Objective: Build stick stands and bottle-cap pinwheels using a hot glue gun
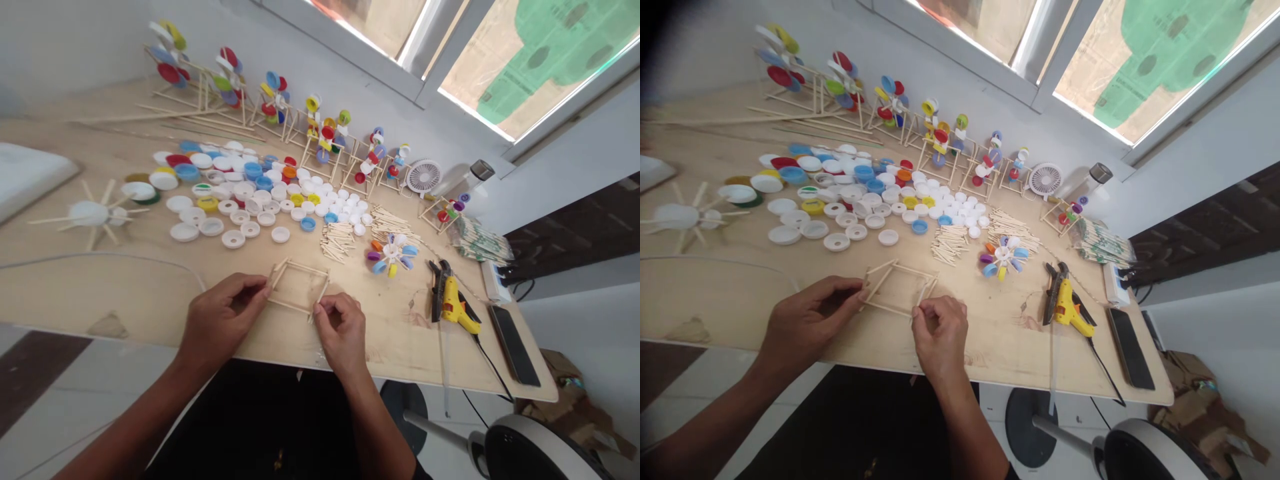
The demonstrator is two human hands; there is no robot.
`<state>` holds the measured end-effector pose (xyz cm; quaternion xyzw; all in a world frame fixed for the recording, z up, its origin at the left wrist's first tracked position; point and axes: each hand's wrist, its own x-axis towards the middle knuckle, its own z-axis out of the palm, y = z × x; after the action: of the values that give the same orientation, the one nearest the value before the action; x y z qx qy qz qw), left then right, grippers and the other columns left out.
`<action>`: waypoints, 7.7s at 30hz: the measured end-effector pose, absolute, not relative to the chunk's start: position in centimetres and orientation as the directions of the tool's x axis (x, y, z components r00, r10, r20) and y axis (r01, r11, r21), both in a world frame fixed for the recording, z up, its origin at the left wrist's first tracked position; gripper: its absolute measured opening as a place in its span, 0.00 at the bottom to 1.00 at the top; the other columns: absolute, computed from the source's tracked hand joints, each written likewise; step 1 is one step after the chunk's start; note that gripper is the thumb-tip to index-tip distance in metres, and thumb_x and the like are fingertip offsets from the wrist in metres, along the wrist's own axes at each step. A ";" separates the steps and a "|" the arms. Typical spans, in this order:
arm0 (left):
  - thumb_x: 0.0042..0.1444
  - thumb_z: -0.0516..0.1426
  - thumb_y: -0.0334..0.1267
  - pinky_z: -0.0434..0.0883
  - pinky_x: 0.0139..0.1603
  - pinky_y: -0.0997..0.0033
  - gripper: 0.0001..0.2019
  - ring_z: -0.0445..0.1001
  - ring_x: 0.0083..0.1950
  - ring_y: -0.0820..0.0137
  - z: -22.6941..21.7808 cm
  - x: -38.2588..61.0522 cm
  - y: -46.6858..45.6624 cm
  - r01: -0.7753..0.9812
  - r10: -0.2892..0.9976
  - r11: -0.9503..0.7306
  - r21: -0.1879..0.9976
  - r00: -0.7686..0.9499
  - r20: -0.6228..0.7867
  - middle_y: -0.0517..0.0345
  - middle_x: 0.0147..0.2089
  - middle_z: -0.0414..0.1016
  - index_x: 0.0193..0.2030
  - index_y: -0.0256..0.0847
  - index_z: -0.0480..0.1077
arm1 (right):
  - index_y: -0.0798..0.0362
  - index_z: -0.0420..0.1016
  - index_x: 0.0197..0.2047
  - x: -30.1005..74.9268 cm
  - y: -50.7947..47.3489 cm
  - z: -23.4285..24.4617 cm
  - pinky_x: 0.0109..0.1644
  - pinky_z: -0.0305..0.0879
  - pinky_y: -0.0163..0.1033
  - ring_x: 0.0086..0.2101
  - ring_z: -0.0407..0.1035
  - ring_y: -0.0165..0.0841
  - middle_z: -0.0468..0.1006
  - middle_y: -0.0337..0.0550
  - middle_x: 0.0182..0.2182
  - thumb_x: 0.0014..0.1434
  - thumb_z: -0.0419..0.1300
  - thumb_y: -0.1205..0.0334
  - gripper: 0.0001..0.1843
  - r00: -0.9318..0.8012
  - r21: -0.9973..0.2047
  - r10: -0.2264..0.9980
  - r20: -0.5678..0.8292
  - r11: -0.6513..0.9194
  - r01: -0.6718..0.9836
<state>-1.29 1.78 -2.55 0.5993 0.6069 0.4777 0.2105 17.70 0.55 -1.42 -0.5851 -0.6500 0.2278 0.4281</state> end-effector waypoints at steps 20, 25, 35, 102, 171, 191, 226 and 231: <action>0.56 0.58 0.49 0.75 0.36 0.71 0.10 0.76 0.31 0.70 -2.1 -1.2 1.7 0.532 0.938 -0.139 0.835 -0.198 0.283 0.62 0.32 0.79 0.35 0.48 0.75 | 0.51 0.72 0.27 17.5 0.4 -1.1 0.44 0.61 0.42 0.30 0.69 0.33 0.74 0.37 0.24 0.61 0.59 0.60 0.10 0.046 -0.782 0.955 0.293 0.211 0.586; 0.55 0.58 0.48 0.75 0.37 0.70 0.09 0.77 0.32 0.69 -1.7 -1.0 1.7 0.514 0.942 -0.122 0.849 -0.210 0.262 0.61 0.33 0.80 0.34 0.48 0.74 | 0.50 0.72 0.28 17.6 0.4 -1.1 0.43 0.61 0.42 0.30 0.69 0.33 0.75 0.37 0.25 0.61 0.58 0.59 0.10 0.039 -0.783 0.959 0.279 0.204 0.588; 0.55 0.58 0.47 0.74 0.37 0.70 0.08 0.76 0.32 0.70 -2.2 -1.1 1.7 0.523 0.940 -0.128 0.843 -0.207 0.270 0.62 0.33 0.79 0.35 0.48 0.74 | 0.51 0.73 0.29 17.6 0.4 -1.1 0.44 0.61 0.43 0.31 0.70 0.34 0.75 0.38 0.26 0.61 0.59 0.60 0.10 0.040 -0.780 0.961 0.275 0.198 0.593; 0.56 0.58 0.48 0.74 0.37 0.71 0.10 0.76 0.31 0.71 -2.4 -1.1 1.8 0.519 0.930 -0.168 0.838 -0.197 0.309 0.63 0.33 0.79 0.35 0.46 0.74 | 0.51 0.72 0.29 17.7 0.3 -1.3 0.44 0.59 0.41 0.31 0.69 0.33 0.75 0.37 0.26 0.63 0.58 0.59 0.10 0.036 -0.787 0.956 0.290 0.217 0.577; 0.55 0.57 0.50 0.75 0.35 0.71 0.12 0.77 0.30 0.70 -1.9 -0.9 1.7 0.524 0.937 -0.151 0.838 -0.193 0.290 0.60 0.32 0.80 0.34 0.46 0.73 | 0.50 0.74 0.29 17.8 0.4 -1.5 0.44 0.63 0.41 0.31 0.72 0.34 0.77 0.39 0.26 0.61 0.58 0.59 0.09 0.046 -0.754 0.950 0.308 0.214 0.621; 0.56 0.56 0.52 0.76 0.35 0.70 0.14 0.78 0.30 0.69 -2.3 -1.1 1.8 0.508 0.934 -0.193 0.840 -0.167 0.316 0.59 0.32 0.81 0.34 0.45 0.74 | 0.51 0.75 0.29 17.5 0.2 -1.9 0.42 0.63 0.41 0.31 0.72 0.34 0.78 0.39 0.26 0.61 0.59 0.61 0.09 0.056 -0.740 0.931 0.360 0.248 0.625; 0.55 0.55 0.51 0.74 0.36 0.70 0.14 0.78 0.30 0.69 -2.6 -1.0 1.9 0.532 0.932 -0.181 0.827 -0.175 0.316 0.58 0.32 0.81 0.34 0.43 0.74 | 0.52 0.73 0.28 17.7 0.4 -2.0 0.44 0.60 0.42 0.31 0.70 0.34 0.77 0.39 0.27 0.60 0.58 0.61 0.09 0.041 -0.754 0.948 0.317 0.225 0.617; 0.55 0.55 0.51 0.74 0.35 0.70 0.14 0.77 0.30 0.69 -2.6 -0.9 1.8 0.530 0.933 -0.180 0.829 -0.174 0.314 0.58 0.32 0.81 0.34 0.43 0.75 | 0.52 0.73 0.28 17.6 0.4 -2.1 0.44 0.59 0.42 0.31 0.70 0.34 0.77 0.40 0.27 0.59 0.58 0.61 0.09 0.046 -0.759 0.947 0.317 0.225 0.611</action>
<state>-0.94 1.81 -2.57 0.6061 0.6038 0.4716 0.2137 17.63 0.39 -2.11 -0.5895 -0.6609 0.2005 0.4189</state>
